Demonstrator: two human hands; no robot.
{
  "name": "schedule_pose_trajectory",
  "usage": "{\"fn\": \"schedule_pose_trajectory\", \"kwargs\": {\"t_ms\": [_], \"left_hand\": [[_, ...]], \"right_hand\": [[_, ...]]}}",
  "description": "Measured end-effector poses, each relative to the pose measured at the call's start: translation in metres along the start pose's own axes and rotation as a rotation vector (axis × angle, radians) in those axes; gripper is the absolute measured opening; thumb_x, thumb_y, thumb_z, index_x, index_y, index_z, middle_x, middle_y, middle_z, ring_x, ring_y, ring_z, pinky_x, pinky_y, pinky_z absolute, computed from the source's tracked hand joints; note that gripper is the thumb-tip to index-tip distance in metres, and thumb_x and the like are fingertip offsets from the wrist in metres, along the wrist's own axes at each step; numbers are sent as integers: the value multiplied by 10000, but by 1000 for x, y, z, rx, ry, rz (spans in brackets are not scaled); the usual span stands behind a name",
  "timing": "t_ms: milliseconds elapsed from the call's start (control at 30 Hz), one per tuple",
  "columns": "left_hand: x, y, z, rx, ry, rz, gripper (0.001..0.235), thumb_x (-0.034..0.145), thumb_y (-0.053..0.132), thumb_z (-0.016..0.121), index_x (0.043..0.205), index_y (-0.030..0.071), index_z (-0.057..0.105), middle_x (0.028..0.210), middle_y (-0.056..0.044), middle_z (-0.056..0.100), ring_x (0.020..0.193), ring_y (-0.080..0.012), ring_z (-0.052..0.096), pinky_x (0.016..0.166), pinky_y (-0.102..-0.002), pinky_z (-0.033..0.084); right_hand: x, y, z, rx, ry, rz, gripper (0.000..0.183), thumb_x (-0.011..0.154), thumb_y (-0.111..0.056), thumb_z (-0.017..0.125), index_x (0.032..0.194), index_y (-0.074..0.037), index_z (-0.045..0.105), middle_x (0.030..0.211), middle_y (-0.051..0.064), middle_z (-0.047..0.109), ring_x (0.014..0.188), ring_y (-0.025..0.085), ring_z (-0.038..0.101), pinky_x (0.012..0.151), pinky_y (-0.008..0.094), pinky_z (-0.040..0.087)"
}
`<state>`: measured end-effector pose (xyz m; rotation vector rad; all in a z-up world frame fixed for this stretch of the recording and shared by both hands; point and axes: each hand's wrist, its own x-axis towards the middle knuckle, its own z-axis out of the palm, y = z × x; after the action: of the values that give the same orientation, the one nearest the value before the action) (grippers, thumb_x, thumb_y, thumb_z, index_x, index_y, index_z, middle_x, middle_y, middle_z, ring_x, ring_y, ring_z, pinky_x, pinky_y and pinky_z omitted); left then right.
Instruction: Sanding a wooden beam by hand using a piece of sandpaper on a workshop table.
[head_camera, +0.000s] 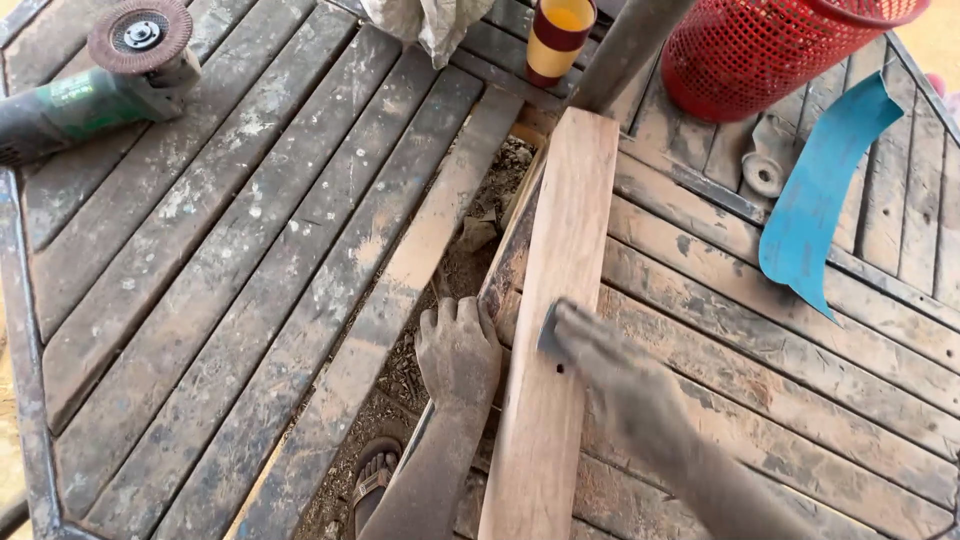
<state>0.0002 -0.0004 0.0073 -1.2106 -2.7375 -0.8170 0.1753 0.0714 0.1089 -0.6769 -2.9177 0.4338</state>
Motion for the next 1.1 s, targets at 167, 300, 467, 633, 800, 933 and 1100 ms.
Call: {"fn": "schedule_pose_trajectory", "kwargs": {"t_ms": [167,300,467,633,800,933,1100], "left_hand": [[3,0,18,91,126,14,285,1011,370,540,834,169,637,835,-54,615,840,-283,659,694,-394,551],[5,3,15,100,114,13,287,1016,350,530,822,155,615,840,-79,617,841,-307,655,688,-410,544],[14,7,3,122,113,22,281,1013,345,518,821,164,617,836,-68,622,830,-291,658,704,-408,550],[8,9,11,102,100,38,285,1016,336,509,837,149,630,821,-62,619,816,-291,657,726,-418,541],[7,2,15,123,106,39,264,1001,347,530,829,161,602,824,-60,599,805,-287,647,682,-409,541],[12,7,4,73,94,41,291,1036,330,521,845,139,631,847,-82,625,824,-307,664,688,-421,550],[14,10,-10,68,-1,24,285,1038,258,496,908,103,696,873,-105,672,800,-326,636,638,-464,540]], "right_hand": [[104,85,16,49,153,103,353,1052,-135,466,1362,-36,602,1533,116,539,1388,341,494,1051,474,487],[123,89,24,-23,218,119,401,1029,-129,508,1395,14,588,1512,198,537,1373,393,500,1099,469,434],[140,90,14,-121,321,41,422,1022,-154,540,1415,-5,585,1510,195,543,1380,373,508,1137,426,405],[183,91,-18,-302,329,109,433,1032,-126,542,1457,-55,580,1421,219,617,1208,374,639,1026,447,520],[143,94,15,-11,291,187,436,1043,-161,523,1446,-1,566,1561,174,499,1431,383,433,1112,565,399],[20,-31,19,89,235,284,398,1020,-133,478,1365,-9,634,1508,210,543,1380,407,493,1145,556,363],[-52,-55,25,-29,-101,213,1057,585,194,522,1578,-106,323,1685,34,295,1556,187,264,1272,429,157]]}}
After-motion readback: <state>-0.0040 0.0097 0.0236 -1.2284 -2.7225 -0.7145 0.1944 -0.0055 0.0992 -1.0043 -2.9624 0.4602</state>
